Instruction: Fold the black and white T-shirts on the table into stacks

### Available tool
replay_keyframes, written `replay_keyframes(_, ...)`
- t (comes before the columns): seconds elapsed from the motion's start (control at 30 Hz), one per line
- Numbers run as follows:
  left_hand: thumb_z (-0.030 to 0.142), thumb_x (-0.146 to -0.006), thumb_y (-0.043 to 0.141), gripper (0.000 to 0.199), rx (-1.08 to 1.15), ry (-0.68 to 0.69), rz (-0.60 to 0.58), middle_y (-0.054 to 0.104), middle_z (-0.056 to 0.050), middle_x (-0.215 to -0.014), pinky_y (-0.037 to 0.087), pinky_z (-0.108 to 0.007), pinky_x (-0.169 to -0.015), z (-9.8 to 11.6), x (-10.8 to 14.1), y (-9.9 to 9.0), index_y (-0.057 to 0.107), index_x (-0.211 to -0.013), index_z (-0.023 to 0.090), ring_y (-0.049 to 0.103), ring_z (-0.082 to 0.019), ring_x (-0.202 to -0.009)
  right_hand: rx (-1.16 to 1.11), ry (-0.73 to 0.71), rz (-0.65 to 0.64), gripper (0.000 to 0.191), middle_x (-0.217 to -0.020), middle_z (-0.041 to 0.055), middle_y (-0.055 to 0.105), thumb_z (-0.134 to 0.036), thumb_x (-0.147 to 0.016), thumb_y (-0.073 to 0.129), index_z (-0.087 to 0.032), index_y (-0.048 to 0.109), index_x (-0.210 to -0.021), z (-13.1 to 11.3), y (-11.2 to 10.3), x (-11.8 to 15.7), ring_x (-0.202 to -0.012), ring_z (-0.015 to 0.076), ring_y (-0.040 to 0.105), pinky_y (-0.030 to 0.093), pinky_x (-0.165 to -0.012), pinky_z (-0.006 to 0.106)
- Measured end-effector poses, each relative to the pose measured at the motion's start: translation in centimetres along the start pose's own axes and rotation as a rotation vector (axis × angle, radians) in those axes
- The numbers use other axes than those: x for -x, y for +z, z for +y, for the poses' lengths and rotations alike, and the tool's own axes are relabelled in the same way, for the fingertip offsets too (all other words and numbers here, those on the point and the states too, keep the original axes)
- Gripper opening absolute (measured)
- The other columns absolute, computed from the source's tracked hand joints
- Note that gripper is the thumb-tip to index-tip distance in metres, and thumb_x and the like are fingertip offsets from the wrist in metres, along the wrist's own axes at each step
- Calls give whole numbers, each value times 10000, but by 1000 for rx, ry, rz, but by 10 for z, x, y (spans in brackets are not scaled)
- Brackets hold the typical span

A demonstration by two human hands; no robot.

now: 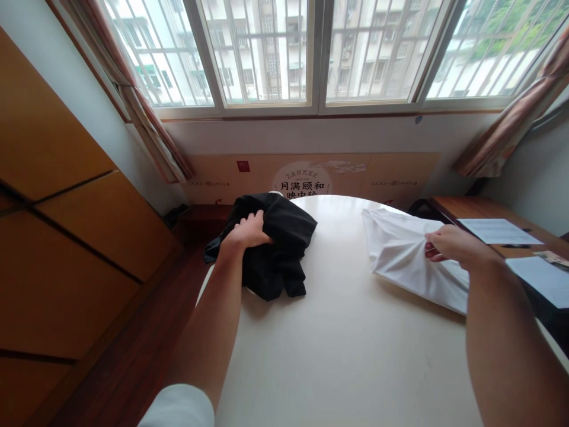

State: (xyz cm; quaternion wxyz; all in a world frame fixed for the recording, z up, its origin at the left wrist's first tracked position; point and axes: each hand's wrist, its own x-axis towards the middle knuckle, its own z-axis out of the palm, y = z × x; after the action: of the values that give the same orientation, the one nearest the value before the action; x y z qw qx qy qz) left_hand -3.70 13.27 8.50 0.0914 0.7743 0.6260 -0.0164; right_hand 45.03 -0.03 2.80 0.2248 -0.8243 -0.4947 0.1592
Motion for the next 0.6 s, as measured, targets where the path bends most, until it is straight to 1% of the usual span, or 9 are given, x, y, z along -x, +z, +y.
replay_keyframes(0.1, 506, -781, 788, 1069, -1, -11, -21, 367, -288, -1669, 405, -543, -1172, 5, 6, -6, 280, -1641, 126, 425, -494, -1498, -374, 26, -62, 341, -733, 138, 730, -262, -967, 544, -199, 650, -649, -26, -19, 19, -631, 223, 711, 619, -671, 364)
replay_keyframes(0.17, 547, -810, 766, 1064, 12, -18, -16, 313, -302, -1693, 383, -541, -1195, 9, 14, -15, 273, -1644, 108, 364, -496, -1539, -610, -51, -8, 256, -721, 91, 705, -287, -956, 624, -201, 677, -721, -47, -31, 37, -624, 190, 674, 598, -646, 318)
replay_keyframes(0.27, 566, -877, 710, 972, 84, 58, 143, 278, -283, -1714, 301, -540, -1256, 23, 33, -32, 311, -1632, 101, 255, -463, -1598, -837, -250, 78, 237, -710, 41, 672, -421, -915, 768, -224, 706, -799, -83, -41, 65, -639, 167, 641, 579, -623, 277)
replay_keyframes(0.3, 553, -903, 689, 894, 136, 138, 222, 324, -257, -1697, 290, -525, -1266, 31, 42, -36, 358, -1611, 117, 273, -437, -1595, -902, -304, 78, 264, -709, 33, 666, -466, -893, 803, -231, 712, -815, -95, -41, 73, -645, 168, 639, 581, -620, 277)
replay_keyframes(0.37, 542, -953, 641, 690, 279, 379, 329, 477, -191, -1590, 337, -477, -1247, 53, 61, -41, 497, -1511, 165, 416, -373, -1517, -1010, -392, 43, 301, -724, 28, 674, -512, -867, 839, -235, 722, -851, -120, -37, 88, -657, 172, 652, 590, -622, 286)
replay_keyframes(0.4, 552, -971, 622, 587, 354, 513, 334, 549, -160, -1504, 385, -452, -1215, 66, 70, -41, 570, -1428, 188, 503, -341, -1437, -1057, -431, 19, 304, -738, 28, 685, -513, -868, 843, -234, 723, -873, -131, -33, 94, -665, 175, 663, 597, -630, 291)
replay_keyframes(0.47, 604, -977, 620, 472, 473, 735, 255, 634, -118, -1330, 476, -414, -1120, 93, 86, -34, 664, -1241, 215, 619, -289, -1247, -1153, -509, -18, 281, -758, 18, 702, -487, -894, 831, -233, 712, -903, -153, -25, 107, -673, 172, 679, 613, -664, 305)
replay_keyframes(0.53, 641, -944, 672, 457, 535, 845, 177, 656, -100, -1218, 524, -407, -1042, 118, 96, -22, 686, -1128, 222, 653, -266, -1114, -1246, -579, -33, 240, -758, 3, 700, -447, -933, 802, -234, 695, -911, -171, -17, 119, -666, 164, 682, 625, -684, 314)
replay_keyframes(0.6, 609, -911, 740, 447, 564, 886, 202, 654, -106, -1207, 530, -427, -1029, 136, 97, -9, 684, -1124, 220, 646, -282, -1113, -1311, -641, -42, 226, -757, -3, 692, -432, -958, 776, -230, 686, -915, -184, -11, 132, -659, 164, 687, 635, -676, 319)
